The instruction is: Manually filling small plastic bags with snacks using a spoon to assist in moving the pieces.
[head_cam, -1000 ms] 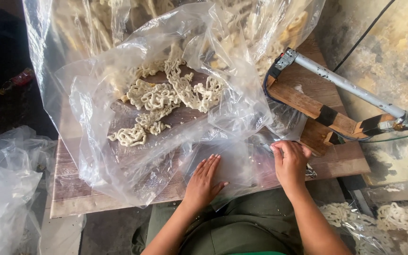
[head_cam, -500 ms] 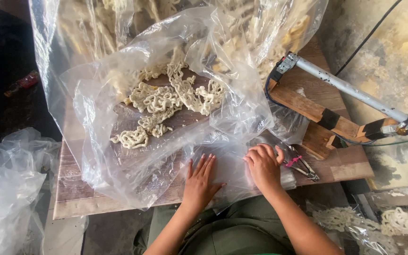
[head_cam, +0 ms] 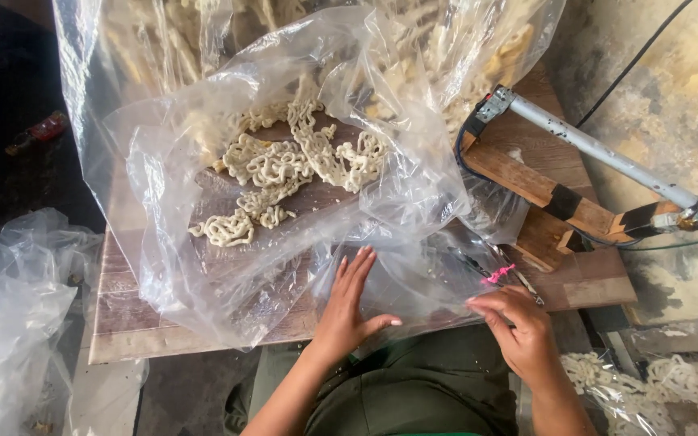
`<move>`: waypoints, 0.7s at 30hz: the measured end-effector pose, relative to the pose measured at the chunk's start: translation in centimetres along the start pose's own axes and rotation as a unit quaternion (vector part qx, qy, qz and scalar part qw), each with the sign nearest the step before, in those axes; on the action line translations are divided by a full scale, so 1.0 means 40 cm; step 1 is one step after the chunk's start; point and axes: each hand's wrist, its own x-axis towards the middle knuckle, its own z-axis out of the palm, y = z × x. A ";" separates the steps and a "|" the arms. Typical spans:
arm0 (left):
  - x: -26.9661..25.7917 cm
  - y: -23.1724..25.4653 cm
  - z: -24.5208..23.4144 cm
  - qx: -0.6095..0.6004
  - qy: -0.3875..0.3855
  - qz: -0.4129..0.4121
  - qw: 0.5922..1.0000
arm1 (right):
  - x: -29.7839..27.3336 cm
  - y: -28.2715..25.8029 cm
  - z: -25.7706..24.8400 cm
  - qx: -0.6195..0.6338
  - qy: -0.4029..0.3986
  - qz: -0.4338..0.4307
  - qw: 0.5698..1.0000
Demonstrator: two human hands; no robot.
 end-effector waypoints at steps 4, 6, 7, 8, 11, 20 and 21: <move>0.001 0.017 0.011 -0.162 -0.049 -0.079 0.982 | -0.042 0.001 -0.008 0.211 0.043 0.098 0.972; -0.010 0.000 0.021 -0.257 -0.053 -0.135 0.955 | -0.047 0.025 -0.007 0.280 0.069 0.138 0.948; -0.024 -0.017 0.032 -0.363 -0.059 -0.179 0.912 | -0.046 0.028 -0.005 0.287 0.066 0.164 0.942; -0.039 -0.037 0.043 -0.463 -0.063 -0.222 0.856 | -0.045 0.032 -0.002 0.294 0.062 0.189 0.935; -0.050 -0.037 0.061 -0.361 0.037 -0.277 0.890 | -0.068 0.048 0.033 0.301 0.034 0.219 0.928; -0.044 -0.021 0.062 -0.494 0.007 -0.289 0.820 | -0.044 0.086 0.142 -0.202 -0.023 0.045 0.978; -0.036 0.005 0.064 -0.494 0.008 -0.286 0.821 | -0.030 0.043 0.145 -0.203 -0.022 0.042 0.978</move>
